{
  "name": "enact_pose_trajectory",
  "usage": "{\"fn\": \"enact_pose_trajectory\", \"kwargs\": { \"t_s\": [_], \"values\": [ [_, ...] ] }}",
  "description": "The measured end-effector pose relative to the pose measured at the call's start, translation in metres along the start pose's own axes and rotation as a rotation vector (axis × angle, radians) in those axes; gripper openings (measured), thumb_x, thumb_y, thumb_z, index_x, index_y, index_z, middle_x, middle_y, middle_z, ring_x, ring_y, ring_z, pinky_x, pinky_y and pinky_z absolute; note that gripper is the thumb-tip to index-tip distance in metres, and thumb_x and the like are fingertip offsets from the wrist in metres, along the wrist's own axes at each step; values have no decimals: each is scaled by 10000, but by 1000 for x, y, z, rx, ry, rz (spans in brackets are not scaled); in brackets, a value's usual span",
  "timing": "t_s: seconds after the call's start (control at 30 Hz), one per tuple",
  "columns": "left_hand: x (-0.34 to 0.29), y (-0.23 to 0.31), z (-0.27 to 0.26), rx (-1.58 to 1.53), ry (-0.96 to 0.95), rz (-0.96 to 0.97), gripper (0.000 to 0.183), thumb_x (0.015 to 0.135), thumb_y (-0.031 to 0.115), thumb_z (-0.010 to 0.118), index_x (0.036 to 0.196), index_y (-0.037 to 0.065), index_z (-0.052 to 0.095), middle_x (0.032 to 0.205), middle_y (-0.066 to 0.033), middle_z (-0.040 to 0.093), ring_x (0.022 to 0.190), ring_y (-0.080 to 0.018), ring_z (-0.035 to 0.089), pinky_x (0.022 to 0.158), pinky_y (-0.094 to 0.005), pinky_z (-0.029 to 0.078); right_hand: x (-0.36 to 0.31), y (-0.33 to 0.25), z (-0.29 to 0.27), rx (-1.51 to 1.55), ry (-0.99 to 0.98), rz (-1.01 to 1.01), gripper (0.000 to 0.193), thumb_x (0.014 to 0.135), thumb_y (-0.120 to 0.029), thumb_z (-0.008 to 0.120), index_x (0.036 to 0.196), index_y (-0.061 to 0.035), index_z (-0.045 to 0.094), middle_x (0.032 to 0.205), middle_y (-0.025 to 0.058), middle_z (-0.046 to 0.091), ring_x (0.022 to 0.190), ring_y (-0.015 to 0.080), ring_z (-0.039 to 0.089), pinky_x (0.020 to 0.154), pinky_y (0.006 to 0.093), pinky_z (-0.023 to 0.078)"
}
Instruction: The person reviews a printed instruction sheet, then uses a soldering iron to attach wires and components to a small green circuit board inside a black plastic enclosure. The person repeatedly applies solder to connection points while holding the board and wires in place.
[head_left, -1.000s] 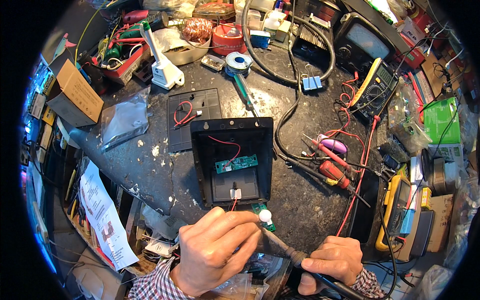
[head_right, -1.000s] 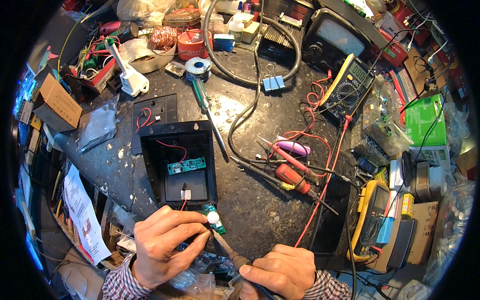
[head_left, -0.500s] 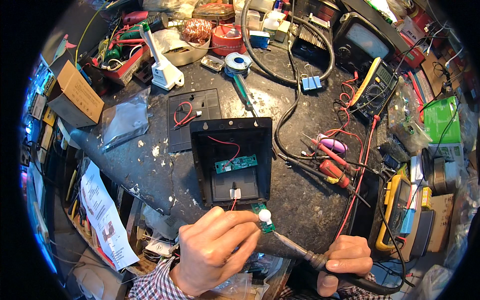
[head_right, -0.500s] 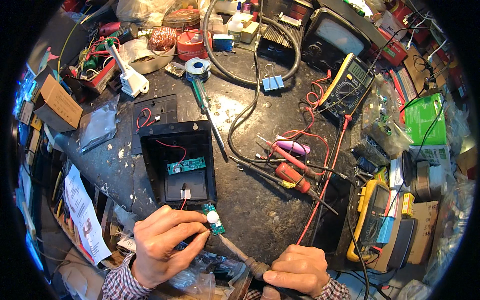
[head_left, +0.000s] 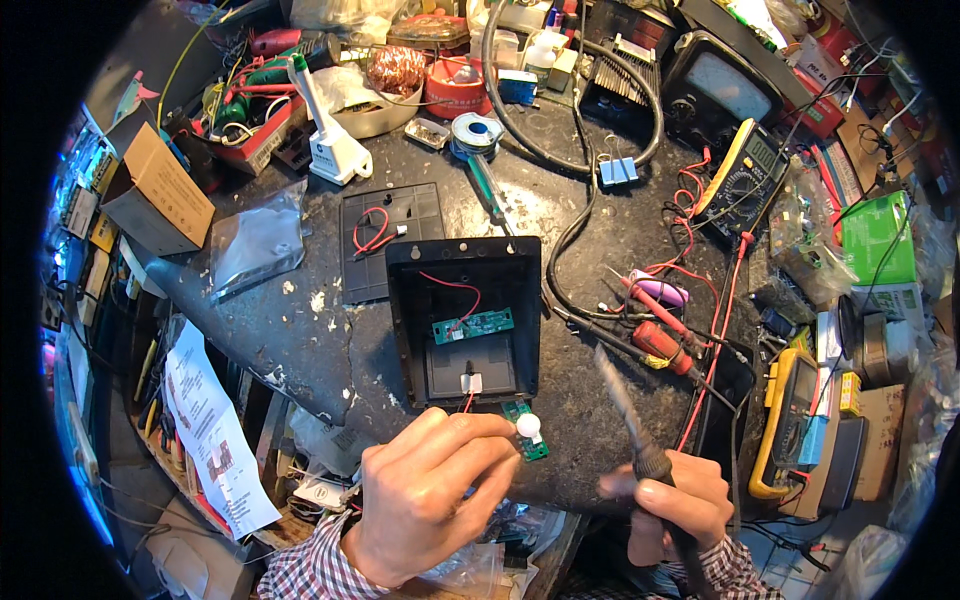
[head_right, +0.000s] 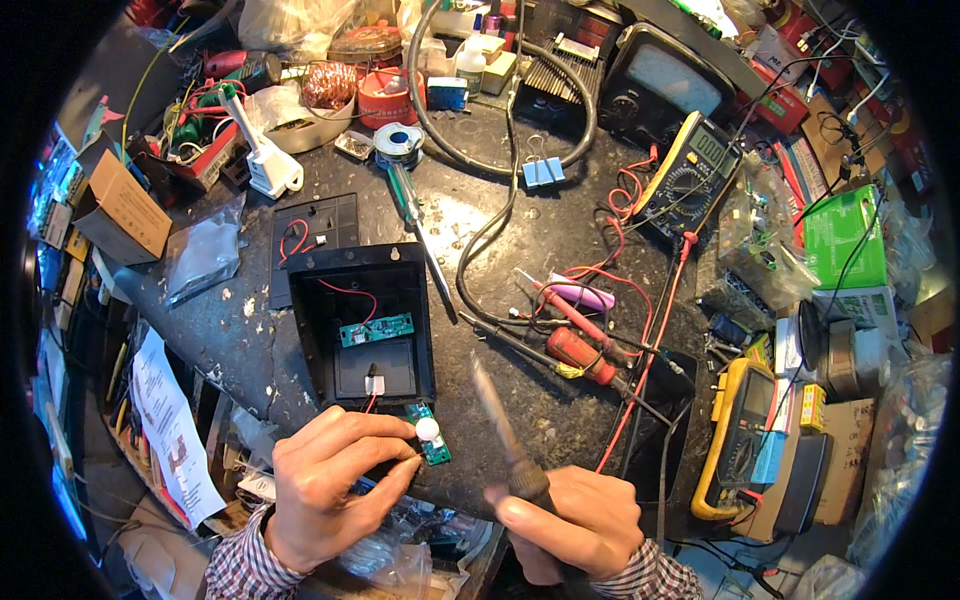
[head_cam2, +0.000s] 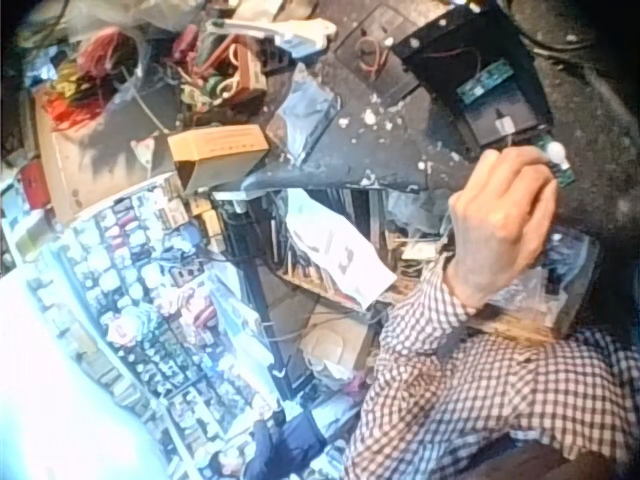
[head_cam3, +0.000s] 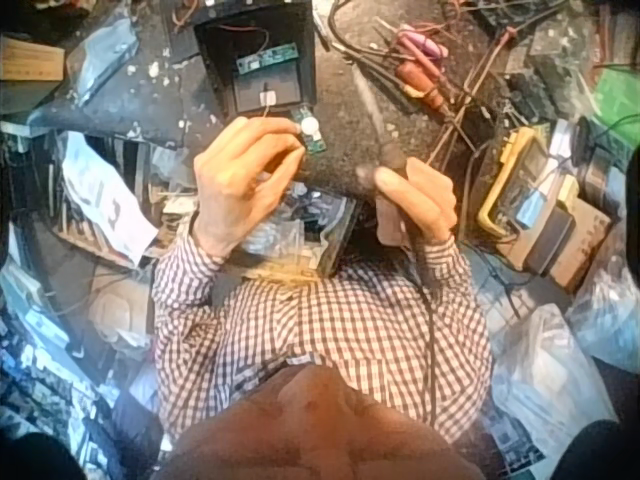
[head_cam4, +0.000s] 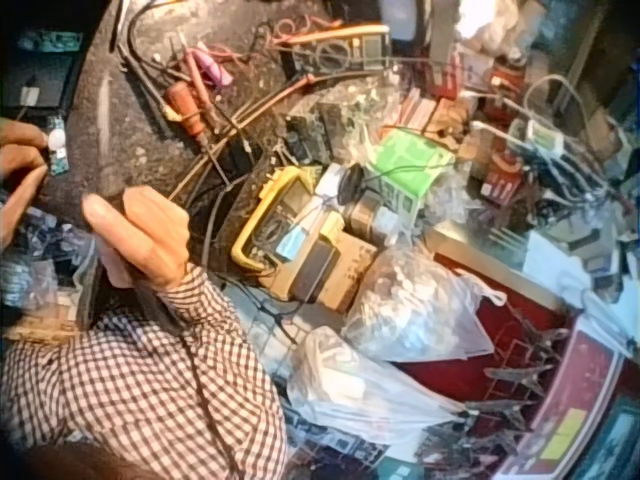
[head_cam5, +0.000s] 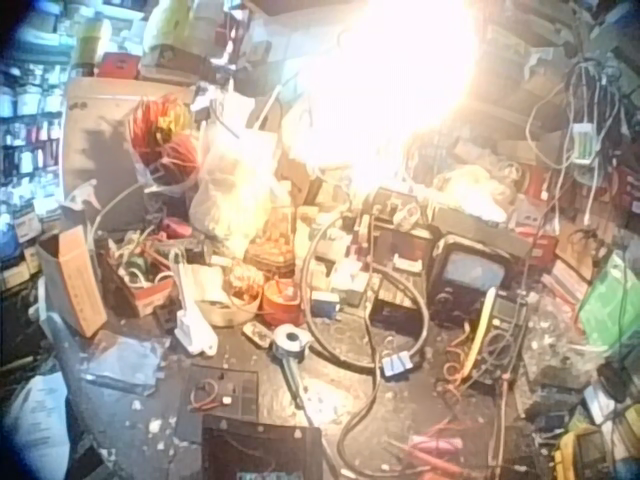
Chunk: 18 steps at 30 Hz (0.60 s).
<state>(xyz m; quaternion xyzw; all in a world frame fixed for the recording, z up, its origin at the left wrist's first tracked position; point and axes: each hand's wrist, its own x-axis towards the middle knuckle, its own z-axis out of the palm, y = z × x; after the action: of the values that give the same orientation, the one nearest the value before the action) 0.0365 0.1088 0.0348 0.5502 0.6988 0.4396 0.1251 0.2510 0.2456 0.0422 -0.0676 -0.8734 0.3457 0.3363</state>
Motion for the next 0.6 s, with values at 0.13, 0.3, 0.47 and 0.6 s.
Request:
{"fn": "enact_pose_trajectory", "kwargs": {
  "t_s": [0.13, 0.3, 0.47, 0.6],
  "values": [
    [0, 0, -1, -1, -12, -10, 164, 784, -7, 867, 916, 33, 780, 1008, -85, 800, 792, -243, 712, 700, -342, 566, 12, 8, 12, -48, -116, -35, 420, 903, -32, 736, 1320, -19, 694, 1093, 200, 784, 1038, 337, 791, 964, 485, 635],
    [0, -3, -2, 8, -5, 41, 141, 824, 31, 842, 945, 48, 771, 1005, -45, 776, 791, -224, 706, 663, -338, 572, 17, 11, 18, -123, -190, -87, 415, 908, -66, 687, 1319, -12, 694, 963, 124, 726, 881, 269, 738, 1064, 525, 593],
    [1, -1, -5, -30, -46, 29, 221, 775, 32, 894, 967, 47, 785, 1058, -92, 797, 814, -253, 717, 716, -347, 571, 17, 10, 16, -125, -224, -74, 432, 907, -67, 688, 1337, -24, 689, 961, 117, 725, 871, 263, 733, 1066, 528, 591],
    [1, -5, -20, -3, -178, 83, 228, 792, 60, 893, 990, 58, 781, 1118, -97, 791, 820, -255, 709, 712, -355, 571, 15, 12, 21, -133, -172, -88, 446, 909, -78, 684, 1353, -36, 684, 947, 101, 715, 857, 251, 723, 1068, 523, 590]
  ]
}}
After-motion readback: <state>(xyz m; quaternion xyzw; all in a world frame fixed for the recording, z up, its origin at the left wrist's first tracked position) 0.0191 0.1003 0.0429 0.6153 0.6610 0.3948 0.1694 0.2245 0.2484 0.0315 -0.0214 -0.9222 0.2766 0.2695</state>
